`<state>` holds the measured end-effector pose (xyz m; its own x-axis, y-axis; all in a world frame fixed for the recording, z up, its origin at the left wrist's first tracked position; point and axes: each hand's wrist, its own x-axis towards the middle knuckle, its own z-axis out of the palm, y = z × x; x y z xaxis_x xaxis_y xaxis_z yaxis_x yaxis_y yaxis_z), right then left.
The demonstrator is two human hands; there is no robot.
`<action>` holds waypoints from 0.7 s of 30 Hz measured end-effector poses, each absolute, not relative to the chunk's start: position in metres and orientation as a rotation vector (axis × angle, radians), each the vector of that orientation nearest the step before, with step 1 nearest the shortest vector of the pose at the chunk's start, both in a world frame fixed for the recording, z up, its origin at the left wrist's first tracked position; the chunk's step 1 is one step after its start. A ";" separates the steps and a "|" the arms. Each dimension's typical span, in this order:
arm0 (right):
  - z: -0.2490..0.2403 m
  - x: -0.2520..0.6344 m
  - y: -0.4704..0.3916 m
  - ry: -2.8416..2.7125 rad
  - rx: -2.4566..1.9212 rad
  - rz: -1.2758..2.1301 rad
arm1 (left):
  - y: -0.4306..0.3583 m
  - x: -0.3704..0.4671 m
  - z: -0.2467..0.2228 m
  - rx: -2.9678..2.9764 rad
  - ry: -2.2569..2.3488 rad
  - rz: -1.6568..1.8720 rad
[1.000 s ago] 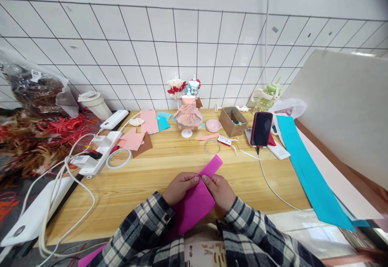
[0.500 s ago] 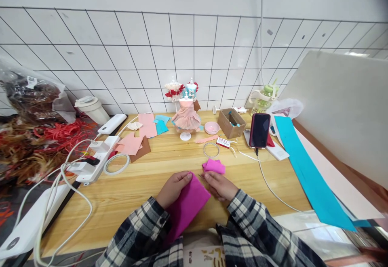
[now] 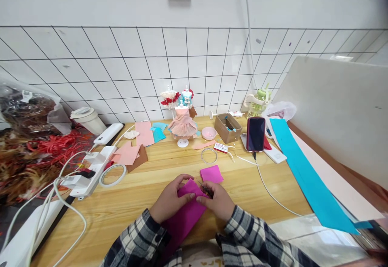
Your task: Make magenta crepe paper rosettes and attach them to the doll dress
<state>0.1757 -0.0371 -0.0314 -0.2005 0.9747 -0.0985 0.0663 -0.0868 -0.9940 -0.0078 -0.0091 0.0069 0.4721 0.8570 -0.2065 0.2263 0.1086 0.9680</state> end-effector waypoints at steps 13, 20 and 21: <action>0.002 0.244 -0.020 -1.651 -1.122 1.423 | -0.013 -0.029 0.013 1.485 0.867 0.160; 0.041 0.317 -0.040 -1.625 -1.452 0.939 | -0.002 -0.049 0.028 1.522 1.091 0.501; 0.054 0.334 -0.051 -1.492 -1.534 0.798 | 0.001 -0.056 0.028 1.481 1.161 0.638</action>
<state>0.3343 -0.0513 0.0543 0.0921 0.9901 0.1059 0.4619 0.0517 -0.8854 -0.0562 0.0015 0.0283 0.3761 0.9051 -0.1983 0.3180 0.0749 0.9451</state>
